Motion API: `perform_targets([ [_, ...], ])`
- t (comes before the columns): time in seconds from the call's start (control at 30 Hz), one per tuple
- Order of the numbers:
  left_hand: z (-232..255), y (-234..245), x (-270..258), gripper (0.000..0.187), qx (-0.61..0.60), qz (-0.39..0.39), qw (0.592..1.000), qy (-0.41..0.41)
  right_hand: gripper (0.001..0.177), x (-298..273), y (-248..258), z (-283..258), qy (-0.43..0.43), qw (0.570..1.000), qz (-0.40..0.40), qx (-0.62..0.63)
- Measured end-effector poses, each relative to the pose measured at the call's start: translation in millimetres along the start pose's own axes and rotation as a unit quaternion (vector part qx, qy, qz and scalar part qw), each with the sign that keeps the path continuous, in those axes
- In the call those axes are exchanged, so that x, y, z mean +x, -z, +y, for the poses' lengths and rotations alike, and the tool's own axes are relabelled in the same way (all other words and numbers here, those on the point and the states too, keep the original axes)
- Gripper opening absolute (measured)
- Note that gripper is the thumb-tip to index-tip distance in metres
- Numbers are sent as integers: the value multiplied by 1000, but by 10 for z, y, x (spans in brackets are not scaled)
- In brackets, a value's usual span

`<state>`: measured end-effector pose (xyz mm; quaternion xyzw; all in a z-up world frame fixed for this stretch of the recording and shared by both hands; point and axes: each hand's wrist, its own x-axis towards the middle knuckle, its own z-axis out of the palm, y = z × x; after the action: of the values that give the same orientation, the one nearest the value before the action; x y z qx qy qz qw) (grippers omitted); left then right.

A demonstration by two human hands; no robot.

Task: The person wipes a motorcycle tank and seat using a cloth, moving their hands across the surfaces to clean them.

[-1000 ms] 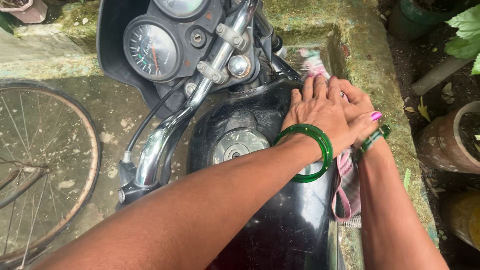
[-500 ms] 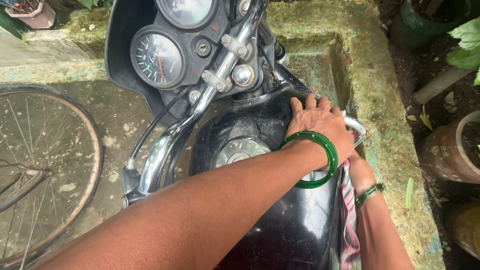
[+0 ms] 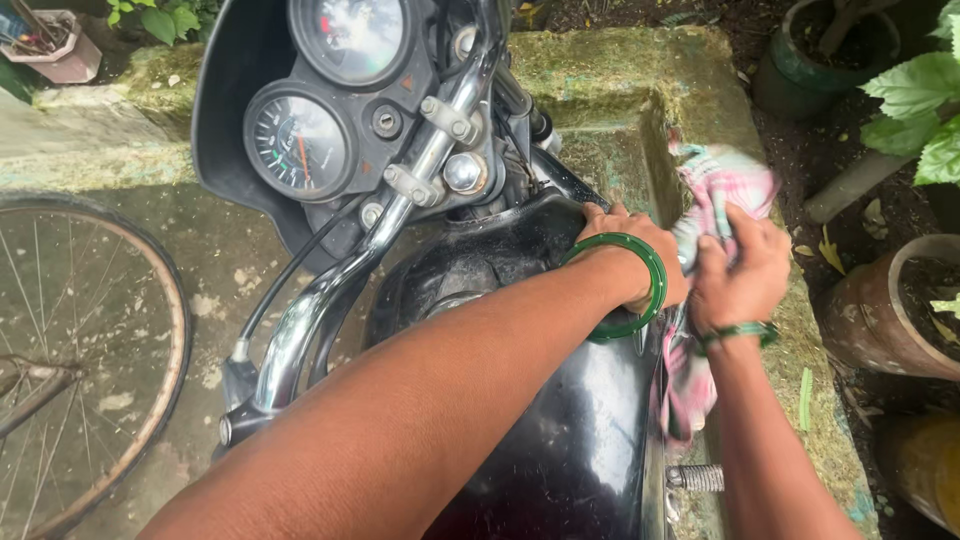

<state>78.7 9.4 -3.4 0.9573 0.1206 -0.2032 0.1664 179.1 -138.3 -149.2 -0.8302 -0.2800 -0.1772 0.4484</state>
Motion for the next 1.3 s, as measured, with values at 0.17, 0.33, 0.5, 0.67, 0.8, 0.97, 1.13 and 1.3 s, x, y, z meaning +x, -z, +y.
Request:
perform_targets([
  [0.17,28,-38,2,53,-3,14,1000,-3,59,-472,-494,391,-71,988,-116,69],
  [0.33,12,-82,49,57,-11,37,999,-17,68,-392,-702,403,-125,967,-150,163],
  [0.5,20,-119,41,56,47,44,998,-27,64,-484,-785,411,-136,964,-145,176],
  [0.67,10,-119,32,58,51,48,997,-24,60,-319,-861,470,-132,970,-115,166],
  [0.8,53,-203,114,57,22,75,997,-17,56,-185,-771,520,-126,977,-77,153],
  [0.97,6,-130,80,62,12,62,998,-17,53,-229,-625,510,-127,980,-33,150],
  [1.13,-16,-28,-11,56,1,24,999,-28,49,-330,-567,620,-132,981,-20,139],
  [1.3,-11,51,-101,54,-5,27,999,-26,46,-285,-716,715,-141,979,-47,143],
])
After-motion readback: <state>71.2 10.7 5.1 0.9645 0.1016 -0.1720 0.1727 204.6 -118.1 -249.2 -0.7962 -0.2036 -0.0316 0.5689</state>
